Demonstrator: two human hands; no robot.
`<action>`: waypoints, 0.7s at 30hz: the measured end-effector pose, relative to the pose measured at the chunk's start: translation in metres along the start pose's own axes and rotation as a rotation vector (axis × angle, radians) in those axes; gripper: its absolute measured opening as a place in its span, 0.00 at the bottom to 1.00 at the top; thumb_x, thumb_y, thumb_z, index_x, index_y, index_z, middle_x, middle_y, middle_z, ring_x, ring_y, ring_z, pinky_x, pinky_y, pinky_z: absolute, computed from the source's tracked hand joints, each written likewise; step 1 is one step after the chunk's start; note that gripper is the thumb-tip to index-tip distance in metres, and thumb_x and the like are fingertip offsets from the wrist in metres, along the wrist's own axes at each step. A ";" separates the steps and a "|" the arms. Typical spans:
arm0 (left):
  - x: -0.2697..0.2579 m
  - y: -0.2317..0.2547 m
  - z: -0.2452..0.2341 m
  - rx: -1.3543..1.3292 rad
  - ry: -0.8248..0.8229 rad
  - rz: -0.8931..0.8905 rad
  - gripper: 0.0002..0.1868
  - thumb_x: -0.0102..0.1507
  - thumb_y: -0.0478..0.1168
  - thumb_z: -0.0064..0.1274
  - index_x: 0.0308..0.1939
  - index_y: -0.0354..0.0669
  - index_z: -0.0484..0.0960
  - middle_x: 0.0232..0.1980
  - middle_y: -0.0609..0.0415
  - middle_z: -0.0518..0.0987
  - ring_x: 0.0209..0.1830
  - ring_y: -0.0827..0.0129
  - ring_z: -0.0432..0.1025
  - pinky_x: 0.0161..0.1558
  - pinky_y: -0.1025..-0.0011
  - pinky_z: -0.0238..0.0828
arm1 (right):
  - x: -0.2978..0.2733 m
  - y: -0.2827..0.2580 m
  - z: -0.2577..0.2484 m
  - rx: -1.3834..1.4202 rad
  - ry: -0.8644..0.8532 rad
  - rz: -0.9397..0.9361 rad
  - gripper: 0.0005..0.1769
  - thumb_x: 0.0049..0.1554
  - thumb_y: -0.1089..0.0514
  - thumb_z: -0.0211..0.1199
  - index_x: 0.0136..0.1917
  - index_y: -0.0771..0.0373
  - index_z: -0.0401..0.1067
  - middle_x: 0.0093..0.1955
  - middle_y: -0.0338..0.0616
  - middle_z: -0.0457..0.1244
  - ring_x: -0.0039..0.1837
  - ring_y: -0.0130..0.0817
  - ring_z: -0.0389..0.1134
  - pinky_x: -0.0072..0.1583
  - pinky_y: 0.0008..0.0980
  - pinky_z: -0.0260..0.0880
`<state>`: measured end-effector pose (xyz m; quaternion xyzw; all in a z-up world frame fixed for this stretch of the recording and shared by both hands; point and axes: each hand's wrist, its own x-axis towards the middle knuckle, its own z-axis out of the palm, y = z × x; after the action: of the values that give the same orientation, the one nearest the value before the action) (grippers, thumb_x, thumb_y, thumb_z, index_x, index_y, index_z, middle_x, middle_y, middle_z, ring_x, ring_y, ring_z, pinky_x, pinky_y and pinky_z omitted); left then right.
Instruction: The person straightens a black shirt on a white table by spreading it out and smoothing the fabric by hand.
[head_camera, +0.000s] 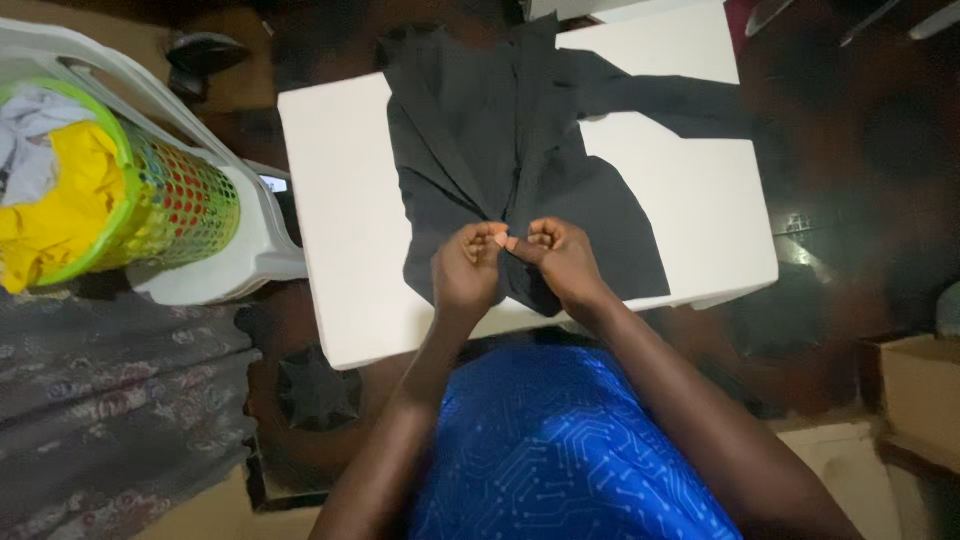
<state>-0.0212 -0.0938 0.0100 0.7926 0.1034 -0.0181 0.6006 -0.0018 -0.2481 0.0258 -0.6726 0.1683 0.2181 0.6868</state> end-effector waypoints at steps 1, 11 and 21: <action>-0.001 0.002 0.001 -0.017 -0.015 -0.021 0.09 0.68 0.38 0.55 0.49 0.37 0.85 0.35 0.51 0.85 0.33 0.75 0.76 0.38 0.74 0.72 | -0.003 -0.003 -0.001 -0.020 -0.006 -0.017 0.09 0.56 0.60 0.70 0.46 0.64 0.72 0.35 0.30 0.60 0.37 0.17 0.59 0.39 0.21 0.59; -0.010 0.005 0.000 -0.001 0.033 0.049 0.09 0.65 0.32 0.52 0.49 0.36 0.81 0.40 0.49 0.85 0.38 0.73 0.80 0.41 0.74 0.76 | -0.018 -0.011 -0.002 -0.063 -0.050 0.034 0.09 0.61 0.58 0.65 0.49 0.67 0.78 0.36 0.36 0.65 0.37 0.20 0.61 0.39 0.22 0.60; -0.002 0.005 0.006 -0.012 0.081 0.046 0.09 0.65 0.36 0.59 0.46 0.35 0.83 0.38 0.47 0.87 0.36 0.71 0.83 0.39 0.74 0.79 | -0.009 0.001 -0.003 -0.034 -0.084 -0.137 0.12 0.63 0.62 0.59 0.53 0.72 0.77 0.41 0.41 0.69 0.42 0.21 0.68 0.44 0.22 0.68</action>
<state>-0.0213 -0.1007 0.0133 0.7911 0.1093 0.0284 0.6011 -0.0097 -0.2516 0.0299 -0.6844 0.0892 0.2011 0.6951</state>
